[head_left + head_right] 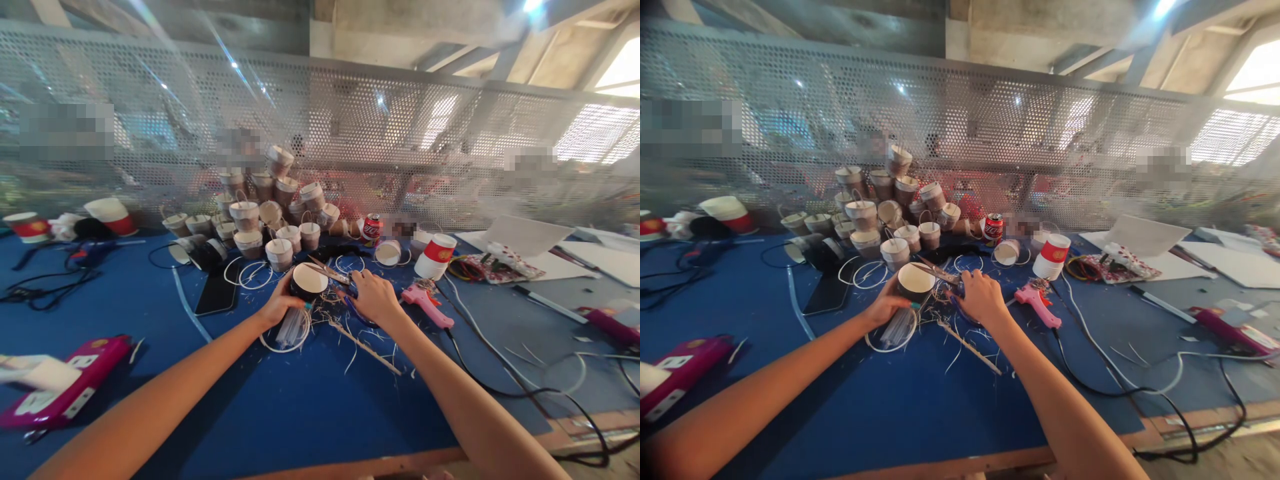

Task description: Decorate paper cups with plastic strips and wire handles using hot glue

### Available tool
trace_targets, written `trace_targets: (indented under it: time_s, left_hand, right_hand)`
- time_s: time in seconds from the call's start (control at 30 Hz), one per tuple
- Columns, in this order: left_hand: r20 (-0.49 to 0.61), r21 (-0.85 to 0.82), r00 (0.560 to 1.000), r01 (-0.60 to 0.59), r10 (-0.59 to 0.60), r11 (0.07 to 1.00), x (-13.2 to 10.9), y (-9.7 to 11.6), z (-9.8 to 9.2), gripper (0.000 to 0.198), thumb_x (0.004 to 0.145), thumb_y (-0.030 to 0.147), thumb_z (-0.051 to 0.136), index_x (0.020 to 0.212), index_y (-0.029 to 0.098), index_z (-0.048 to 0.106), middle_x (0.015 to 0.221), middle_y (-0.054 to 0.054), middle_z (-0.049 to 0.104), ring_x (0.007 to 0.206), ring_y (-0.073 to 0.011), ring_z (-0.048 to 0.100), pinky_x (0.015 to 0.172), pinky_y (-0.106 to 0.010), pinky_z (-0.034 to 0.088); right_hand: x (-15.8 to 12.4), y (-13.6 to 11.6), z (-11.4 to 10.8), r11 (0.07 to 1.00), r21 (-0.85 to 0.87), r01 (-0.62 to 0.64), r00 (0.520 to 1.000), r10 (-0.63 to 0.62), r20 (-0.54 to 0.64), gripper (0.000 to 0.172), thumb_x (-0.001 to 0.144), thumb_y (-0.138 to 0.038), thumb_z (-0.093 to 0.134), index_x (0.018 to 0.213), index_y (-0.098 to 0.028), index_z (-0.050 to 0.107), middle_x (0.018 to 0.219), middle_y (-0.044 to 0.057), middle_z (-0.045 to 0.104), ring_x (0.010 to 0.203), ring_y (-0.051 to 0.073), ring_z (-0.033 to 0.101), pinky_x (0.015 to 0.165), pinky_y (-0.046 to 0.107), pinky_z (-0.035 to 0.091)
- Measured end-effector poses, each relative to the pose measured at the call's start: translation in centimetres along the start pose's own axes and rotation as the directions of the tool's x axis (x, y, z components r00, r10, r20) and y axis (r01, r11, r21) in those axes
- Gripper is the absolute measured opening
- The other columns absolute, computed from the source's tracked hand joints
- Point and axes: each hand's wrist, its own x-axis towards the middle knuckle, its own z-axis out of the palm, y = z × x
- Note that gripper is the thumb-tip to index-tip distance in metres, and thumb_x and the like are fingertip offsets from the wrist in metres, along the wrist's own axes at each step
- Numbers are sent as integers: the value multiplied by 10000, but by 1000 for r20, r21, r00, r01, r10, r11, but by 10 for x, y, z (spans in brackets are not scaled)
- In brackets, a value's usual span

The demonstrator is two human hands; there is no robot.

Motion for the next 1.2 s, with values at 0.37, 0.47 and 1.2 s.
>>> trace_targets:
  time_s: [0.37,0.47,1.2]
  left_hand:
    - [-12,-4,1000,17,-17,1000,-3,5,2,805,375,54,681,1157,216,582,1157,-52,602,1218,-355,380,1029,-460,296]
    - [1,9,1000,5,-5,1000,-4,5,2,790,386,56,679,1153,223,584,1130,-50,614,1206,-350,396,1027,-460,303]
    - [63,15,998,26,-27,1000,-3,9,7,802,412,69,646,1191,235,552,1169,-37,599,1196,-328,419,999,-417,360]
  right_hand:
    - [1,-1,0,1000,5,-5,1000,5,-23,629,839,-659,186,1061,-188,539,977,101,598,834,223,618,661,298,425]
    - [2,-1,1,1000,-2,-14,1000,14,-3,621,853,-639,181,1056,-180,546,965,107,614,831,225,625,652,296,427]
    - [3,3,9,1000,16,-25,999,26,-39,664,826,-675,186,1060,-146,511,990,127,562,918,242,568,725,316,420]
